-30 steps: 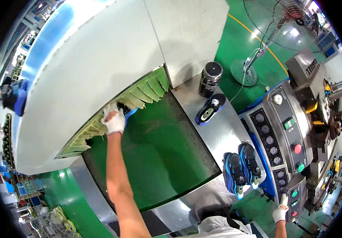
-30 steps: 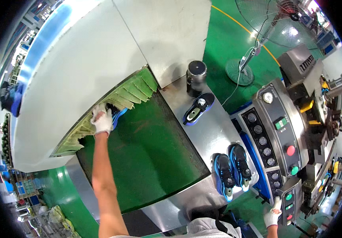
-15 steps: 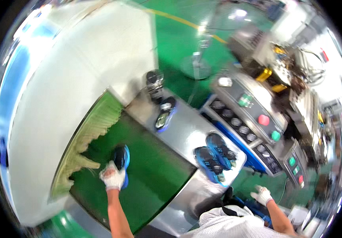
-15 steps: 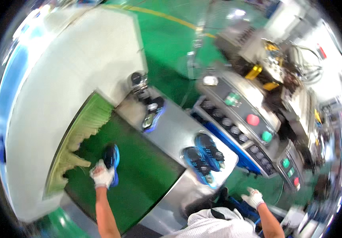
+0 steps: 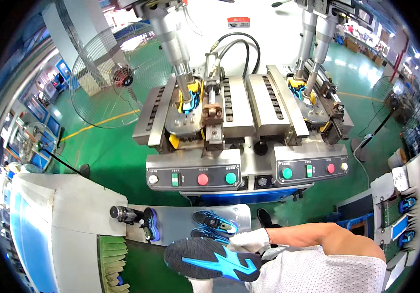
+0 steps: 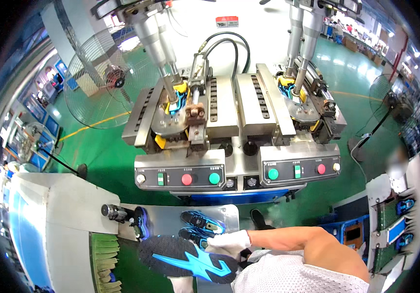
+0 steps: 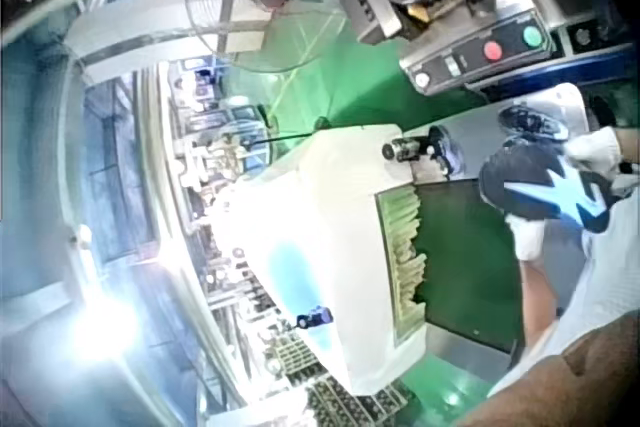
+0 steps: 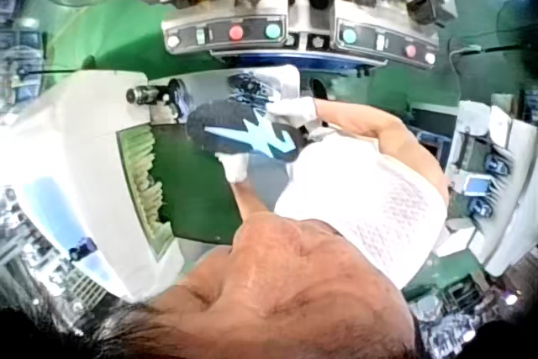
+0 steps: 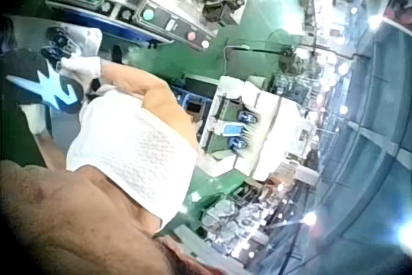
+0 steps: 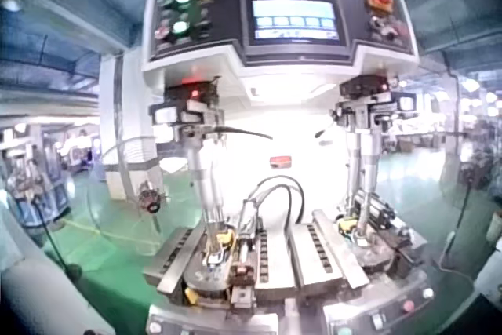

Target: The person processes sneakers by moving them between a heating tunnel and an industrial sole-pressing machine. They pick up blue sneakers from a workspace, place them into machine slots to apply pressure to the soles, and then move them into a conveyor tunnel.

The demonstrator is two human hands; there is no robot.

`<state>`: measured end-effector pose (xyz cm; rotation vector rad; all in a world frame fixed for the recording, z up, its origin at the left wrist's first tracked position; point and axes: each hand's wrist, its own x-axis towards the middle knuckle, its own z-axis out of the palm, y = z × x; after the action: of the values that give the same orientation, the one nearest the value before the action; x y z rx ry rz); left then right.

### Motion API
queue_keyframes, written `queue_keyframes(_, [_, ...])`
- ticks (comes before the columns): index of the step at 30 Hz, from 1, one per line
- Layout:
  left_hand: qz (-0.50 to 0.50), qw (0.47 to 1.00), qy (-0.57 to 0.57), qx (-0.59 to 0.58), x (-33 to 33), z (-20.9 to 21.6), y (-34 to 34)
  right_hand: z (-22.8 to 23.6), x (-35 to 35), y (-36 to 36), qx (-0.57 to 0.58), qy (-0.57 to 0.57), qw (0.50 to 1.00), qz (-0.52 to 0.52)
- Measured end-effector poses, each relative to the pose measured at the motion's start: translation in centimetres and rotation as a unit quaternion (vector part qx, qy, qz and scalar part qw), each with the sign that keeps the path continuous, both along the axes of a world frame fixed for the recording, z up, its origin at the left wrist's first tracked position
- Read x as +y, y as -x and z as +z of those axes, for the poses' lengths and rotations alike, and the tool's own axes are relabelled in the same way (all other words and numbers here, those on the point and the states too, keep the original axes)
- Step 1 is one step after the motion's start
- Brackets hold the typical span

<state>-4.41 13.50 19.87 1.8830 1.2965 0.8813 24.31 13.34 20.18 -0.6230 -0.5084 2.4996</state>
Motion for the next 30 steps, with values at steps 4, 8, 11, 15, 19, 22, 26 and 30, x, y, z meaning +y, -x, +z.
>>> queue_keyframes(4, [-0.087,0.946,0.122,-0.286,9.2,11.3,-10.0,3.0,2.6,-4.2,0.105,0.024,0.99,-0.09])
queue_keyframes(8, [-0.047,0.954,0.096,-0.279,13.9,13.7,-15.6,7.9,3.8,-12.5,0.006,-0.127,0.976,-0.176])
queue_keyframes(11, [-0.054,0.989,-0.047,-0.131,18.0,14.2,-19.6,11.5,3.8,-18.4,0.028,-0.16,0.959,-0.231])
queue_keyframes(15, [-0.069,0.985,-0.152,0.046,27.4,15.1,-26.4,10.4,4.2,-23.4,0.102,-0.098,0.953,-0.267])
queue_keyframes(19, [-0.06,0.979,-0.159,0.117,38.0,12.5,-30.1,10.5,5.2,-24.8,0.076,-0.103,0.918,-0.376])
queue_keyframes(22, [-0.056,0.972,-0.154,0.169,43.5,10.0,-32.3,12.0,5.5,-25.7,0.072,-0.103,0.892,-0.434])
queue_keyframes(26, [-0.028,0.966,-0.135,0.218,47.7,7.4,-35.4,12.8,5.7,-26.5,0.031,-0.119,0.869,-0.48])
queue_keyframes(30, [0.029,0.938,-0.068,0.338,51.4,4.8,-39.7,15.4,5.6,-26.2,-0.005,-0.096,0.846,-0.524])
